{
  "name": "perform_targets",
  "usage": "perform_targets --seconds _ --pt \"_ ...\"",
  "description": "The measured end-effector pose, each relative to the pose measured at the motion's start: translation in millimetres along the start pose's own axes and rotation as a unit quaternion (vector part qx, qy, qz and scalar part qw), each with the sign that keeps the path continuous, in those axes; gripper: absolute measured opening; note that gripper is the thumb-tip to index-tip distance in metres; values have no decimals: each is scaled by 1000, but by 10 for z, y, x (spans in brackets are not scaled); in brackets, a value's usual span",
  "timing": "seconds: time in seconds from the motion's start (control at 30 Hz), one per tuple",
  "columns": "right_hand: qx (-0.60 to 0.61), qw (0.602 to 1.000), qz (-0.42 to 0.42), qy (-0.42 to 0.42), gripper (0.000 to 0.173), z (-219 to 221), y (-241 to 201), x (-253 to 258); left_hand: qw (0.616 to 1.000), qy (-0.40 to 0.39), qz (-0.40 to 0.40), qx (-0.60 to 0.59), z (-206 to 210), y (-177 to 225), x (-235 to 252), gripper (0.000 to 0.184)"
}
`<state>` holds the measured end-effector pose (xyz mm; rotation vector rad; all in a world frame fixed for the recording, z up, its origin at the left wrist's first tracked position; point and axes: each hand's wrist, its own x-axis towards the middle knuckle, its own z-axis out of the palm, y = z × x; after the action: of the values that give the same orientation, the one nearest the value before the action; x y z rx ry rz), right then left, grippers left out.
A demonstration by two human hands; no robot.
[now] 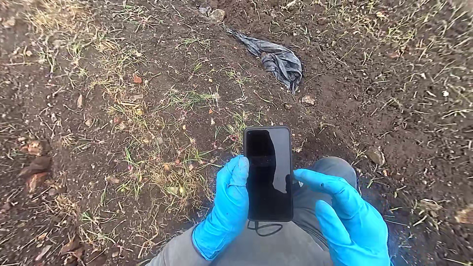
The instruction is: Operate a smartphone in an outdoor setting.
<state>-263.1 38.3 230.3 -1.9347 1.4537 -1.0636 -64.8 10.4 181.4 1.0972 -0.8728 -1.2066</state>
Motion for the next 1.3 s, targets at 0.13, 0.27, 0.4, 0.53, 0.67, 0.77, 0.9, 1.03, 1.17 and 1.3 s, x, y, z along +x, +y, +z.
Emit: perform_targets --seconds 0.13,0.27,0.4,0.53,0.67,0.77,0.9,1.03,1.17,1.3 --pt "15 1000 0 -8 47 60 7 -18 1000 -1 -8 -15 -18 -9 1 40" --pt "24 1000 -2 -8 46 96 15 -25 1000 0 -8 -22 -30 -10 0 41" --pt "20 1000 0 -8 46 111 7 -34 1000 3 -8 -17 -29 -3 6 41" --pt "38 999 -4 -11 47 140 14 -49 1000 4 -1 -4 -42 -28 14 43" --pt "41 999 -6 -17 47 168 25 -54 1000 7 -4 -5 -45 -18 21 42" --pt "50 999 -6 -21 48 169 29 -40 1000 13 -6 3 -36 -7 25 41" --pt "84 996 -15 -36 46 155 43 -8 1000 19 -10 14 -34 -11 20 42" --pt "70 997 -7 -22 47 146 46 -37 1000 13 -5 7 -28 -9 26 41" --pt "75 997 -7 -20 48 138 56 -37 1000 13 -7 3 -6 11 34 41" --pt "84 996 -7 -18 47 134 72 -30 1000 18 -9 9 13 24 44 40"
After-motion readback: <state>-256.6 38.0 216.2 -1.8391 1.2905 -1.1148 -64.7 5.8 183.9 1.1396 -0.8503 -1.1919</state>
